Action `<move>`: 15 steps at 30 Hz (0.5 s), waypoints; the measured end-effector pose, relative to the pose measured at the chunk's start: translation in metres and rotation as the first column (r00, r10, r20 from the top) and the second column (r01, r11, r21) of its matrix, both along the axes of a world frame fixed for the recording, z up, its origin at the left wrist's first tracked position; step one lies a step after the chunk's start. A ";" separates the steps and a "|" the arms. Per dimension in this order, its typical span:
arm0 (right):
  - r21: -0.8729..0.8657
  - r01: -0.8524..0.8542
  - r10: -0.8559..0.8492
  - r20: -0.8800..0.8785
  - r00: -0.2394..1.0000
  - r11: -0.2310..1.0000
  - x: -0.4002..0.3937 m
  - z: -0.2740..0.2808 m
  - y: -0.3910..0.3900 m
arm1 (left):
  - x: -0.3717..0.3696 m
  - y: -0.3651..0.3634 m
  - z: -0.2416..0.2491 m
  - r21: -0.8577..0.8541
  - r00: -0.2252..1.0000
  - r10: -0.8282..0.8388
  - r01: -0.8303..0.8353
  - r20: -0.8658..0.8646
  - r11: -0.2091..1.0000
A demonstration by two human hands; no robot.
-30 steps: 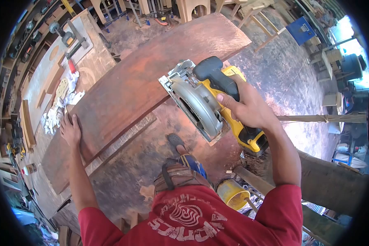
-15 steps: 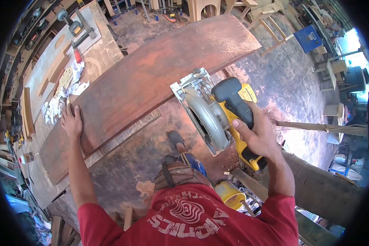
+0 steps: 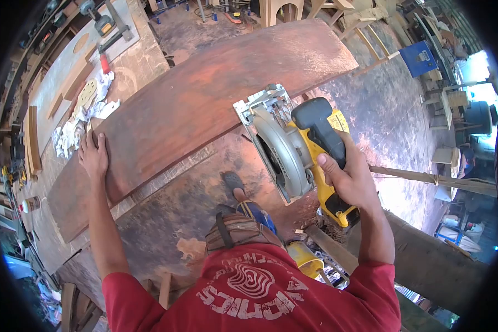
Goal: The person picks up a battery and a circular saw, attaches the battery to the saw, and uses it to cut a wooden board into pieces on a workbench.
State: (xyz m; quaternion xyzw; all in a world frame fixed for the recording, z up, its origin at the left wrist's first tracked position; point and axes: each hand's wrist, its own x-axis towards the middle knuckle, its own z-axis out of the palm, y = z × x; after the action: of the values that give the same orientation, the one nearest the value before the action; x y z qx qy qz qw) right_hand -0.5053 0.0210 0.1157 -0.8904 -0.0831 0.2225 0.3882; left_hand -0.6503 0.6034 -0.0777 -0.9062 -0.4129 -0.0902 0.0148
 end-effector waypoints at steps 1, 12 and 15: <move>0.009 -0.025 0.025 0.032 0.999 1.000 0.003 -0.006 -0.003 | 0.000 0.001 0.000 0.001 1.000 0.003 -0.003 -0.003 1.000; -0.067 -0.023 0.019 -0.055 0.998 0.997 0.004 0.012 0.009 | -0.001 0.002 -0.001 0.002 1.000 -0.024 0.024 0.017 1.000; -0.071 -0.004 0.000 -0.049 0.999 0.997 0.001 0.014 0.014 | -0.002 0.003 -0.002 0.009 1.000 -0.025 0.025 0.017 1.000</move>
State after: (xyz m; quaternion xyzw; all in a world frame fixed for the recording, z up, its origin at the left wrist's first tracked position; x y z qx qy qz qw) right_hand -0.5041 0.0351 0.1299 -0.8979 -0.0665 0.2474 0.3580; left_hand -0.6518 0.6060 -0.0800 -0.9104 -0.4012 -0.0998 0.0143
